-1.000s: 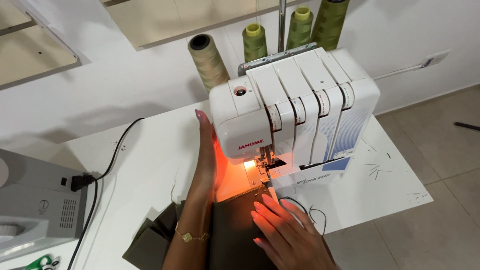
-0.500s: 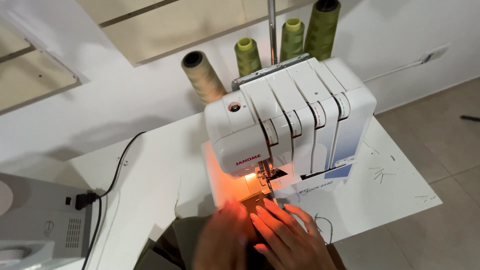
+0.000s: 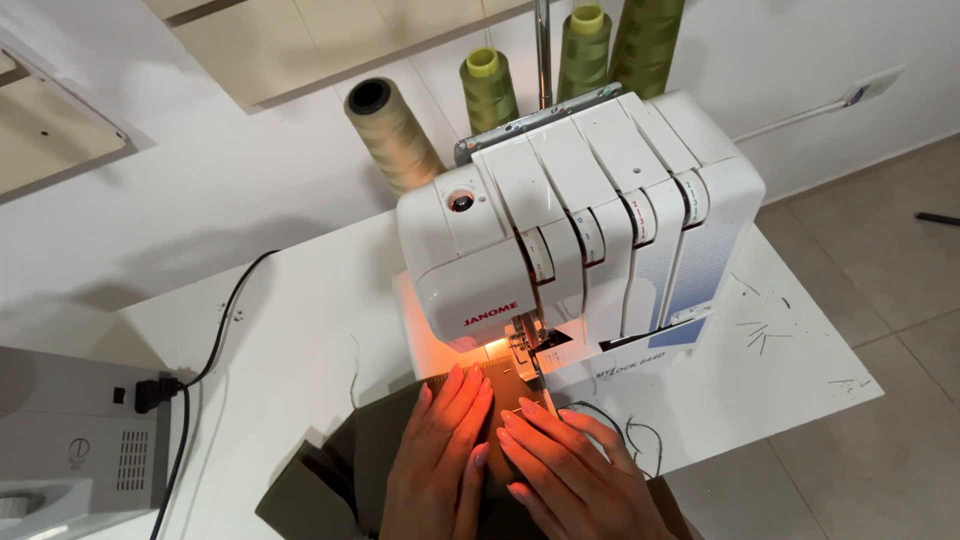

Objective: Finishing the edges of a dark fabric piece using a Janome overlocking machine.

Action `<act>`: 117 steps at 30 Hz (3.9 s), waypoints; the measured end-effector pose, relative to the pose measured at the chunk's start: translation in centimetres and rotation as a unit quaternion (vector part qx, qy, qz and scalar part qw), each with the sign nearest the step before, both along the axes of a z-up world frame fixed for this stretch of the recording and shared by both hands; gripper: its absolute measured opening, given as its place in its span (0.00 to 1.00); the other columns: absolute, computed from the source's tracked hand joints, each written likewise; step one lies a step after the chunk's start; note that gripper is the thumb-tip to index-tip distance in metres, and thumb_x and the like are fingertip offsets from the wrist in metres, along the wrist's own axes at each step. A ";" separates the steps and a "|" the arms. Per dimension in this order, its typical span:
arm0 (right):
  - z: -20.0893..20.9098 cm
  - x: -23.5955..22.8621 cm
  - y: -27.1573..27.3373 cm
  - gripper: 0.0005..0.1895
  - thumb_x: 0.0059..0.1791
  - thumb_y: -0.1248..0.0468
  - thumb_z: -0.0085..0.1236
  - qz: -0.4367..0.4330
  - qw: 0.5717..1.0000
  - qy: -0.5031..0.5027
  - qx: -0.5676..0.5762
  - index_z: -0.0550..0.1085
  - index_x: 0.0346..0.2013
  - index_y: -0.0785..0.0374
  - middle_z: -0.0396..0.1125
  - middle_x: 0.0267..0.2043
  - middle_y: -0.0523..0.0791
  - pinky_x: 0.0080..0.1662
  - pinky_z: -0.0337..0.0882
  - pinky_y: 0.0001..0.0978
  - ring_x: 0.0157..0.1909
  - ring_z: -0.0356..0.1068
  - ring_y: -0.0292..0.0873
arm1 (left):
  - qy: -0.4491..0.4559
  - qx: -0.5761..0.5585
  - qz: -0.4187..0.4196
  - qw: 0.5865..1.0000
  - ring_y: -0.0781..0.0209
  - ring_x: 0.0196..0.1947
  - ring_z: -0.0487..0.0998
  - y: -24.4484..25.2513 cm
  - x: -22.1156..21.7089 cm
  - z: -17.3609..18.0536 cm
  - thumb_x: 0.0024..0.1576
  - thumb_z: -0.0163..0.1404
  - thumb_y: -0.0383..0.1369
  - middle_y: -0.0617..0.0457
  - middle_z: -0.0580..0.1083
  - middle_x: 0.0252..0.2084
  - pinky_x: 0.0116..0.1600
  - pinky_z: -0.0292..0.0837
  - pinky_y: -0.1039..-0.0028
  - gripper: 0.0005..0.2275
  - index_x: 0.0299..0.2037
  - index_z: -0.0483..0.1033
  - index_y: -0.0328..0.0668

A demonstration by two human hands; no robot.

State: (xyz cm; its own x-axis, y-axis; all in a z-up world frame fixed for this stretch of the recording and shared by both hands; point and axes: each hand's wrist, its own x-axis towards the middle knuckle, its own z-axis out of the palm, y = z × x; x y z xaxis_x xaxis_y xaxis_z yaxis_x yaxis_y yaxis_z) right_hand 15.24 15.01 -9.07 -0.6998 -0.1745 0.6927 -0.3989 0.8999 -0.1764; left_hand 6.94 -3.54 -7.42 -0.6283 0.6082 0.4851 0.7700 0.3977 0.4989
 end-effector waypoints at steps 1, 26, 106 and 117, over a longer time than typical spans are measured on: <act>-0.1 -0.1 0.1 0.18 0.63 0.57 0.42 0.002 1.000 0.010 -0.004 0.77 0.58 0.62 0.74 0.65 0.43 0.67 0.67 0.42 0.69 0.73 0.45 | 0.017 -0.010 0.007 1.000 0.43 0.78 0.66 0.0 0.1 -0.1 0.71 0.36 0.32 0.43 0.72 0.73 0.81 0.54 0.53 0.20 0.68 0.73 0.31; 0.4 0.1 -0.4 0.19 0.62 0.58 0.44 0.000 1.000 0.002 -0.019 0.77 0.61 0.62 0.73 0.66 0.46 0.66 0.66 0.42 0.71 0.71 0.48 | -0.677 0.372 0.120 0.623 0.77 0.58 0.77 6.6 -11.6 9.7 0.58 0.46 0.54 0.64 0.80 0.60 0.64 0.75 0.77 0.28 0.65 0.77 0.53; -7.6 8.1 6.1 0.17 0.53 0.59 0.61 -0.054 0.967 -0.162 -0.188 0.82 0.56 0.56 0.81 0.56 0.44 0.65 0.79 0.39 0.61 0.80 0.44 | 0.115 -0.052 0.097 0.987 0.36 0.73 0.70 3.3 2.6 -0.8 0.73 0.36 0.33 0.37 0.71 0.70 0.75 0.69 0.57 0.20 0.68 0.69 0.26; -7.4 5.4 4.7 0.20 0.51 0.45 0.62 -0.016 0.896 -0.286 -0.341 0.87 0.47 0.53 0.86 0.48 0.40 0.57 0.82 0.33 0.51 0.85 0.36 | 0.121 -0.098 0.061 0.986 0.39 0.79 0.63 2.1 1.8 -2.5 0.65 0.45 0.25 0.49 0.67 0.77 0.81 0.51 0.43 0.23 0.73 0.67 0.37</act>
